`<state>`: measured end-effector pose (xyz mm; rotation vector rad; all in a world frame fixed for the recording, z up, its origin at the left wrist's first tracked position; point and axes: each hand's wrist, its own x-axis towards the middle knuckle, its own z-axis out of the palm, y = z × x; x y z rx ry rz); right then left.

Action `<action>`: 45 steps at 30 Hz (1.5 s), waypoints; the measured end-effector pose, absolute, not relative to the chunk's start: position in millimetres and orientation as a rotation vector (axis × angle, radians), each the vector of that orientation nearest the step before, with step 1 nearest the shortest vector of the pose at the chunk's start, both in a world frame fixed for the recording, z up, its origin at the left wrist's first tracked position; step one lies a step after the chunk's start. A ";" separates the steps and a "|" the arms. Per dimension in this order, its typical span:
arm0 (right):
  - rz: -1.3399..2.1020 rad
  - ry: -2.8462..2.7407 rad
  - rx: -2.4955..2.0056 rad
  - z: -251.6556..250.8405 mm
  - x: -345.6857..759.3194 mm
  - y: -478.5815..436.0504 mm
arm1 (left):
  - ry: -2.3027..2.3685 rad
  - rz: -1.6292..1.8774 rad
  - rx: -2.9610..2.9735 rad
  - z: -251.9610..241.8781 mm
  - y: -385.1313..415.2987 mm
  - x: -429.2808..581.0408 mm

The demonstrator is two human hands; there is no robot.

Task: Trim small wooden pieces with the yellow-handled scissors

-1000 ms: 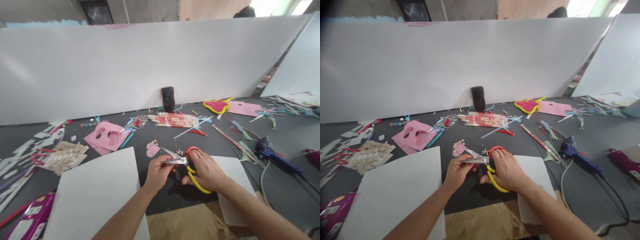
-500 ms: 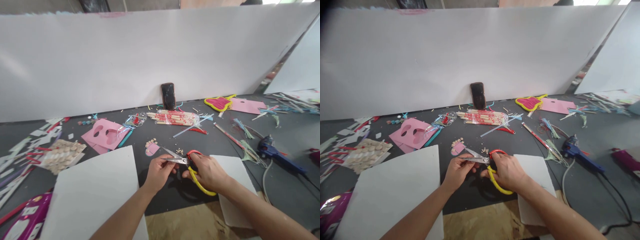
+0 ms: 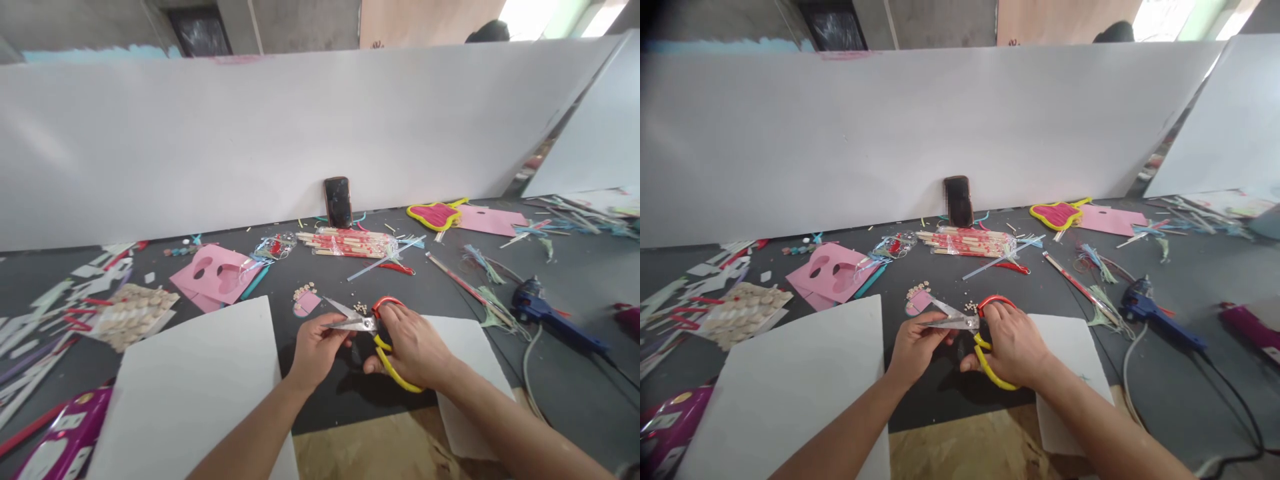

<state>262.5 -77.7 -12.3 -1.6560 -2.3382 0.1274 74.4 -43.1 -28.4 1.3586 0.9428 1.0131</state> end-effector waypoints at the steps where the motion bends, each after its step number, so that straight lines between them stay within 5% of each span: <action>1: 0.129 -2.339 -1.649 -12.5 262.5 -77.8 | 0.948 1.002 1.344 -29.2 -43.0 73.8; 45: 0.195 -2.404 -1.839 -14.4 264.9 -79.3 | 0.957 0.937 1.449 -29.6 -42.7 73.7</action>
